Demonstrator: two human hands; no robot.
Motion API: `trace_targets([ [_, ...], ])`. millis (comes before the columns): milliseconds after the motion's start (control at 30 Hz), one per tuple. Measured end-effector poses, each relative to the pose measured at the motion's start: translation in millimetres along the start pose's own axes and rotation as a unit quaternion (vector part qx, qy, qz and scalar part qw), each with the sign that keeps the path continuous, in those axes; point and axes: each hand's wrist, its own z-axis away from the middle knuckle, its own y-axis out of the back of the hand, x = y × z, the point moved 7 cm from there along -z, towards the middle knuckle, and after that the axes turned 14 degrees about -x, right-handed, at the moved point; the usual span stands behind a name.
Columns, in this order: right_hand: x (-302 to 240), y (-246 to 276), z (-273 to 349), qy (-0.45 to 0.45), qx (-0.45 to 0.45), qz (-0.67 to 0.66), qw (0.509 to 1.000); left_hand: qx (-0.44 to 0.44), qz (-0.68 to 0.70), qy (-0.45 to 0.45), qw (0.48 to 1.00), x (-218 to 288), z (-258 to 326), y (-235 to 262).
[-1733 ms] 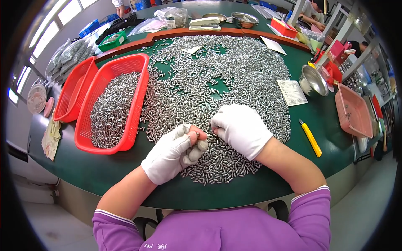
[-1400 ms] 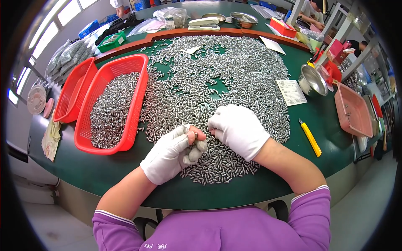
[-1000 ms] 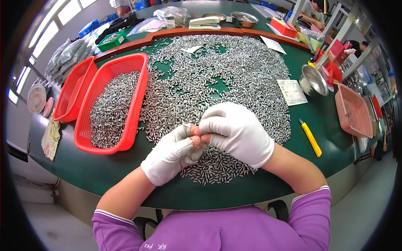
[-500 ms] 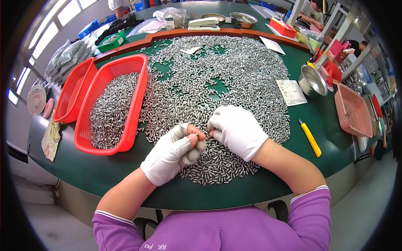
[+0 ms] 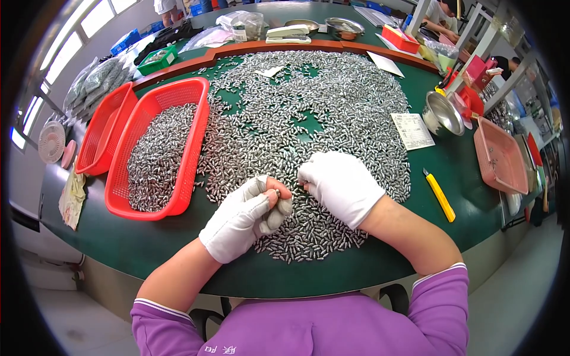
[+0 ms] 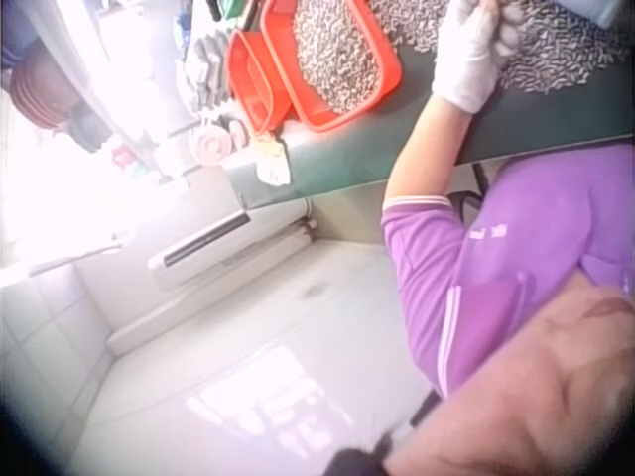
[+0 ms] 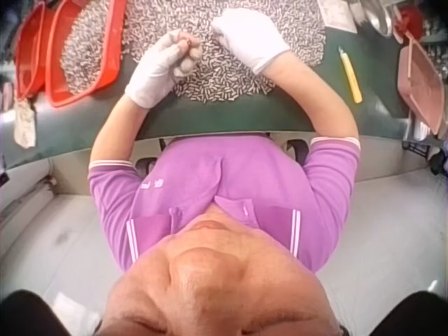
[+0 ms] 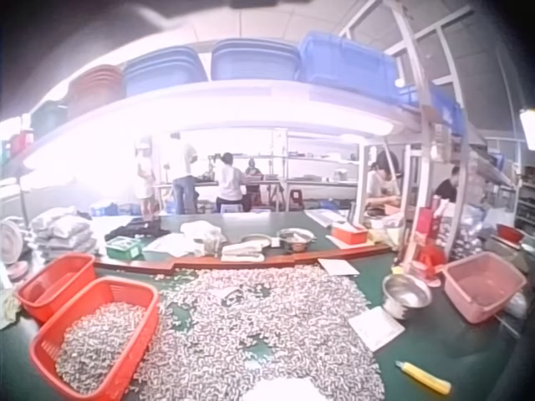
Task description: Manually inspecting and sorting small metal industrial components into bins at a workbench.
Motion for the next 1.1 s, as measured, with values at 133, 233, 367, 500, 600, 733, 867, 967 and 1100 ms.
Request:
trace_targets([
  [133, 1, 17, 12, 0.004, 0.05, -0.019, 0.999, 0.012, -0.012, -0.007, 1.0, 1, 1, 1],
  [233, 10, 15, 15, -0.063, -0.016, 0.025, 0.998, 0.028, -0.019, -0.006, 0.999, 2, 0, -1],
  [367, 14, 4, 7, -0.052, -0.025, 0.02, 0.998, 0.051, -0.024, -0.007, 0.998, 1, -1, -1],
  [500, 13, 1, 5, -0.038, 0.008, 0.021, 0.999, 0.042, -0.015, -0.009, 0.999, 1, -1, 0],
  [600, 13, 6, 6, -0.035, 0.02, 0.011, 0.999, 0.036, -0.014, 0.0, 0.999, 1, -1, 0],
  [733, 9, 16, 5, 0.012, 0.068, -0.02, 0.997, 0.021, 0.007, 0.001, 1.0, 0, 0, 2],
  [867, -8, 38, 8, 0.112, 0.111, -0.249, 0.956, 0.008, 0.018, 0.001, 1.0, 0, 0, -3],
  [967, -21, 46, 10, 0.169, 0.11, -0.328, 0.923, 0.002, 0.031, 0.01, 0.999, -2, -1, -6],
  [1100, -34, 45, 11, 0.25, 0.143, -0.257, 0.922, -0.006, 0.004, 0.025, 1.0, -2, -3, -6],
])
